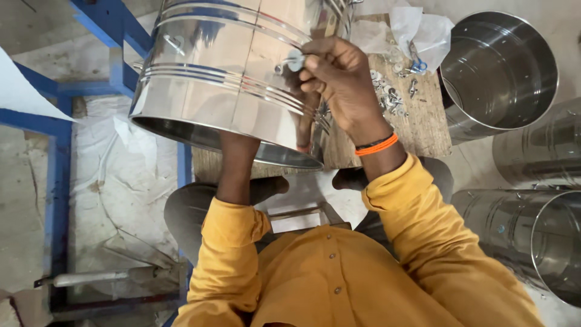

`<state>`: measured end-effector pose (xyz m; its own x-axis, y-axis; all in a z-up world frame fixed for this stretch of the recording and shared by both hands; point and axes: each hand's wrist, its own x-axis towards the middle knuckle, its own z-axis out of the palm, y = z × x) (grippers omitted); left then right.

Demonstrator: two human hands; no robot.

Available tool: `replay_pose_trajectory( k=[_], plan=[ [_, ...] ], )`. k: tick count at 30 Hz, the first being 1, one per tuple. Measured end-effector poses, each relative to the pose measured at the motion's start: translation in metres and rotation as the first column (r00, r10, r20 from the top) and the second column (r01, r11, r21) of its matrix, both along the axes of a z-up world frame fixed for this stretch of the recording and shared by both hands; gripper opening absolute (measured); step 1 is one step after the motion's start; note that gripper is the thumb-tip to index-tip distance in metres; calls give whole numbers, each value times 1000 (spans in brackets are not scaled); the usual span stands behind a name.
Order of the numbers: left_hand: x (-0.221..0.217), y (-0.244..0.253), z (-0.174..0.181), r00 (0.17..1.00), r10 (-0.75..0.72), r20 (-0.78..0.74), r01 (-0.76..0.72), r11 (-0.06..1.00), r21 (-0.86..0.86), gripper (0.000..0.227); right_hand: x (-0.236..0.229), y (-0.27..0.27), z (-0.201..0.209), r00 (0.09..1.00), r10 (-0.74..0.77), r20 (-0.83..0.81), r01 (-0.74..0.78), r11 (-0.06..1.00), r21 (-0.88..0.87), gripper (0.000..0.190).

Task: The person assembles a large cylindrical stainless steel container by hand. They repeatedly pick up bolts, washers, and nuts from a wooden board and insert them into pre-drilled holes along the container's rim, tightening them to secure the structure.

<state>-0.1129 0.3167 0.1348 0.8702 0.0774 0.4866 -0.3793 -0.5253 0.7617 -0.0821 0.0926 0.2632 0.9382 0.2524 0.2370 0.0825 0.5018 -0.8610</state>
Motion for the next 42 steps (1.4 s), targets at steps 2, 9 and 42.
replay_pose_trajectory(
  k=[2, 9, 42],
  plan=[
    [-15, 1, 9, 988, -62, -143, 35, 982, -187, 25, -3, -15, -12, 992, 92, -90, -64, 958, 280, 18],
    [-114, -16, -12, 113, -776, -620, 314, 620, -718, 18, -46, -138, -91, 991, 67, -117, 16, 802, 598, 20],
    [107, -303, -136, 938, -299, -173, 341, 886, 313, 31, -84, -259, -176, 835, -367, -409, 548, 611, 572, 15]
  ],
)
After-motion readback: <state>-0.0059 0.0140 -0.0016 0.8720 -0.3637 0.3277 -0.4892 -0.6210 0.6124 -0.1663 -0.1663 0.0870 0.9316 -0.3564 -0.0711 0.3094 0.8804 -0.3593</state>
